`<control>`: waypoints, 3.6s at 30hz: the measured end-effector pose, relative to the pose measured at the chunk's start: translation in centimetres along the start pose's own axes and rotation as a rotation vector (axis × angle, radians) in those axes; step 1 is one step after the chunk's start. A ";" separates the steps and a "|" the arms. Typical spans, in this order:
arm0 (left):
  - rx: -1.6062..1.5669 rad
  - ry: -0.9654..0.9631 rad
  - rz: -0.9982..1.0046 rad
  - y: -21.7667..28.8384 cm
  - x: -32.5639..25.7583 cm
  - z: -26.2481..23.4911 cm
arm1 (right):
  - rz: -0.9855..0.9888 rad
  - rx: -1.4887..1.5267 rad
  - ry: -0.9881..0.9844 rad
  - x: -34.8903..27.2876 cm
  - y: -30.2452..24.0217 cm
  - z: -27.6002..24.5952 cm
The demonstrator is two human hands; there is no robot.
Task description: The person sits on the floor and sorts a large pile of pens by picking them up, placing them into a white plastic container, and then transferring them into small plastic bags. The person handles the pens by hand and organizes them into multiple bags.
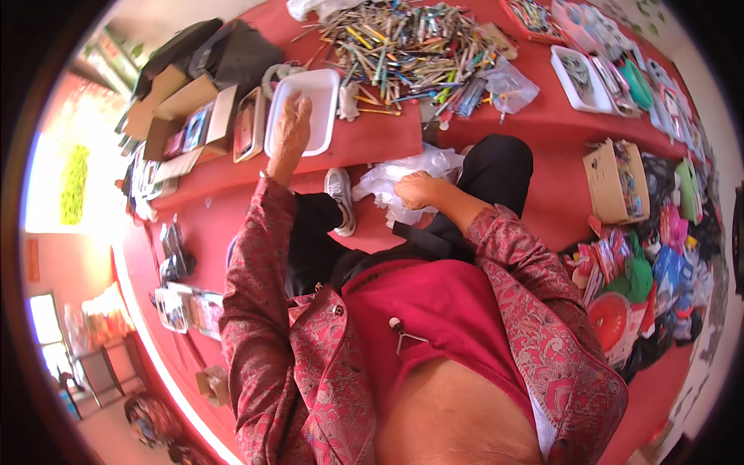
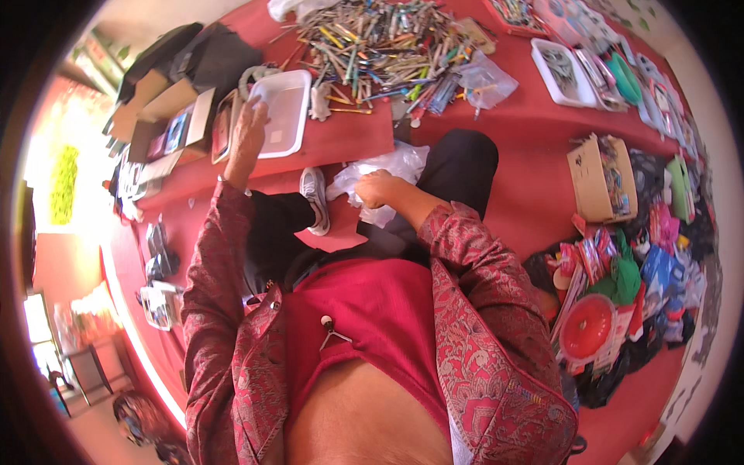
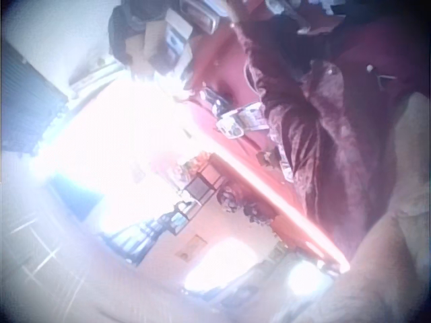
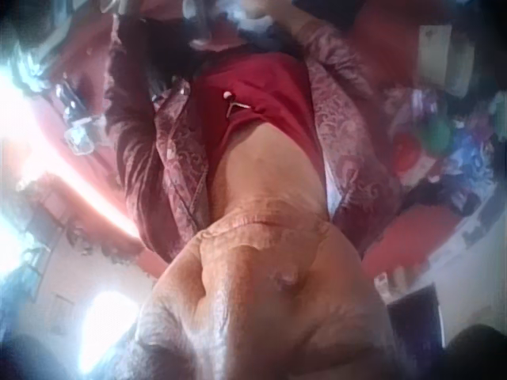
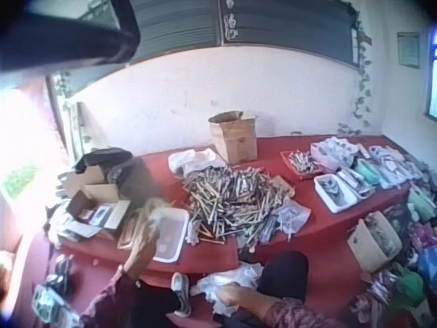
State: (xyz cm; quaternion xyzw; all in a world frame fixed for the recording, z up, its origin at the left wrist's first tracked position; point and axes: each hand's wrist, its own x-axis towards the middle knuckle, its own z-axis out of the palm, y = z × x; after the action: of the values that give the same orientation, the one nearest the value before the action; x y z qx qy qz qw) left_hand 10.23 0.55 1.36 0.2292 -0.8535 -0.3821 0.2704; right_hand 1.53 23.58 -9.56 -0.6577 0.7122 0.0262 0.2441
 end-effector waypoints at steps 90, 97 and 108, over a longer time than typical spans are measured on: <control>-1.536 -0.332 -0.343 -0.6 6.7 9.8 | 0.536 1.508 0.995 -2.5 13.7 -14.6; -1.005 -0.496 -0.234 -2.9 5.9 10.2 | 0.095 1.453 0.641 1.5 10.9 -13.8; -0.192 0.068 0.115 -3.0 6.7 7.1 | 0.225 1.581 1.197 1.4 15.2 -13.1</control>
State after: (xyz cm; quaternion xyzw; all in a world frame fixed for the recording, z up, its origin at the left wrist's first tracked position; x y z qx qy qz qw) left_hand 1.29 -1.53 -3.03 0.1658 -0.8150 -0.4380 0.3412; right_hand -17.04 19.67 -2.90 -0.1400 0.5888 -0.7682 0.2087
